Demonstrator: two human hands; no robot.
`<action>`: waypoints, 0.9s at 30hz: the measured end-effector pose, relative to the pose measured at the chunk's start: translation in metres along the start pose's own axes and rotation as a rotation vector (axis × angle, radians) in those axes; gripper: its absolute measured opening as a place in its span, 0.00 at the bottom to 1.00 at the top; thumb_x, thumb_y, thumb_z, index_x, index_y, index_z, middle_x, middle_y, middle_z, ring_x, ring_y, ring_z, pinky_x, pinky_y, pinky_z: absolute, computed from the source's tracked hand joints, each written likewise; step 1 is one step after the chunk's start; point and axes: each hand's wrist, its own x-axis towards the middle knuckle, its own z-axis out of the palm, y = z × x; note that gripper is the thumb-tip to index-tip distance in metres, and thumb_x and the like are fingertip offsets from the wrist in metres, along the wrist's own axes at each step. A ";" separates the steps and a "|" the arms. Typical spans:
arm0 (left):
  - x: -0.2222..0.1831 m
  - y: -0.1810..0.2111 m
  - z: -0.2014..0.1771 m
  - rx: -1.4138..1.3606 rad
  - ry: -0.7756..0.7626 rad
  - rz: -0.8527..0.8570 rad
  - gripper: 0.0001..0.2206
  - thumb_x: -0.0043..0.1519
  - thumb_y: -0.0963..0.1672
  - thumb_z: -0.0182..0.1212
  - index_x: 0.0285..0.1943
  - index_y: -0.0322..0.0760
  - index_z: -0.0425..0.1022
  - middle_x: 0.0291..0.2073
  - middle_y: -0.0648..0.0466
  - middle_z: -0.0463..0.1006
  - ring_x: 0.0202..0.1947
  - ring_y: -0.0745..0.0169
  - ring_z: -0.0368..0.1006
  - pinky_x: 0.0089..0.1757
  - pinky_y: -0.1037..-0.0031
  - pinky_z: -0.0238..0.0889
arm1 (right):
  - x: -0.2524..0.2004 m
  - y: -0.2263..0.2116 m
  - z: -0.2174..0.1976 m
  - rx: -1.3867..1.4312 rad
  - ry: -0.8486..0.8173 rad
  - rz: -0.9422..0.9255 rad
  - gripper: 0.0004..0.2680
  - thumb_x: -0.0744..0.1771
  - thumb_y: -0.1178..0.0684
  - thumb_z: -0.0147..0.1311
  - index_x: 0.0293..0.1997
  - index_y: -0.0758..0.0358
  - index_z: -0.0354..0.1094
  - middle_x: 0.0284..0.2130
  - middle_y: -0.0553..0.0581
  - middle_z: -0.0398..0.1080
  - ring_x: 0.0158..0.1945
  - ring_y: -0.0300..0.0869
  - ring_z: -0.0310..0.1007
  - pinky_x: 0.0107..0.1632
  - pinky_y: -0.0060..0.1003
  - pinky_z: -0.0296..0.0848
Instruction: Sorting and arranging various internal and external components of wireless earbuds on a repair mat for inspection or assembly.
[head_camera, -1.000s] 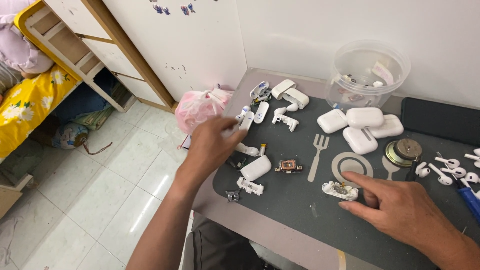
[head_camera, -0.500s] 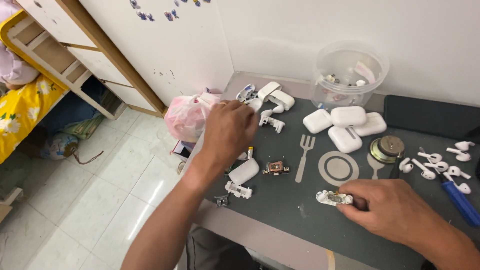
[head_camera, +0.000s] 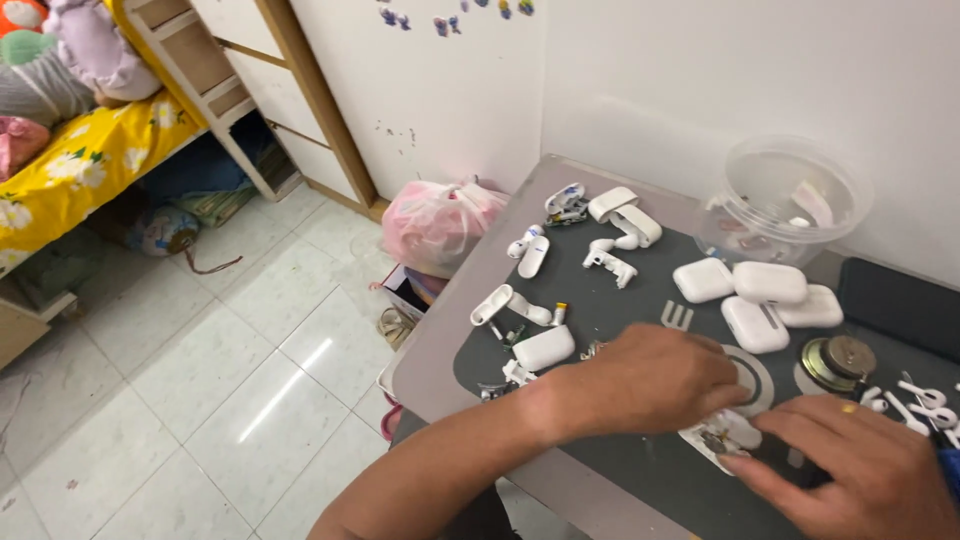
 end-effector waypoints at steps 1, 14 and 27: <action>-0.008 -0.008 -0.004 0.024 0.180 0.039 0.16 0.68 0.49 0.44 0.34 0.40 0.76 0.34 0.52 0.80 0.38 0.44 0.78 0.29 0.54 0.62 | 0.002 -0.004 -0.001 0.020 0.048 0.032 0.12 0.58 0.41 0.69 0.34 0.53 0.76 0.32 0.48 0.77 0.35 0.40 0.77 0.44 0.37 0.73; -0.146 -0.072 -0.055 -0.049 0.482 -0.595 0.27 0.59 0.48 0.66 0.69 0.44 0.70 0.60 0.53 0.75 0.59 0.50 0.70 0.53 0.58 0.62 | -0.010 0.000 0.025 0.110 -0.079 0.195 0.11 0.57 0.47 0.69 0.39 0.55 0.80 0.35 0.47 0.82 0.39 0.38 0.82 0.49 0.43 0.78; -0.151 -0.086 -0.028 0.006 0.727 -0.224 0.18 0.64 0.42 0.63 0.63 0.35 0.73 0.48 0.51 0.82 0.42 0.56 0.78 0.42 0.68 0.69 | 0.073 -0.060 0.040 0.162 0.109 0.020 0.06 0.63 0.59 0.67 0.40 0.65 0.77 0.35 0.56 0.79 0.38 0.44 0.79 0.45 0.39 0.74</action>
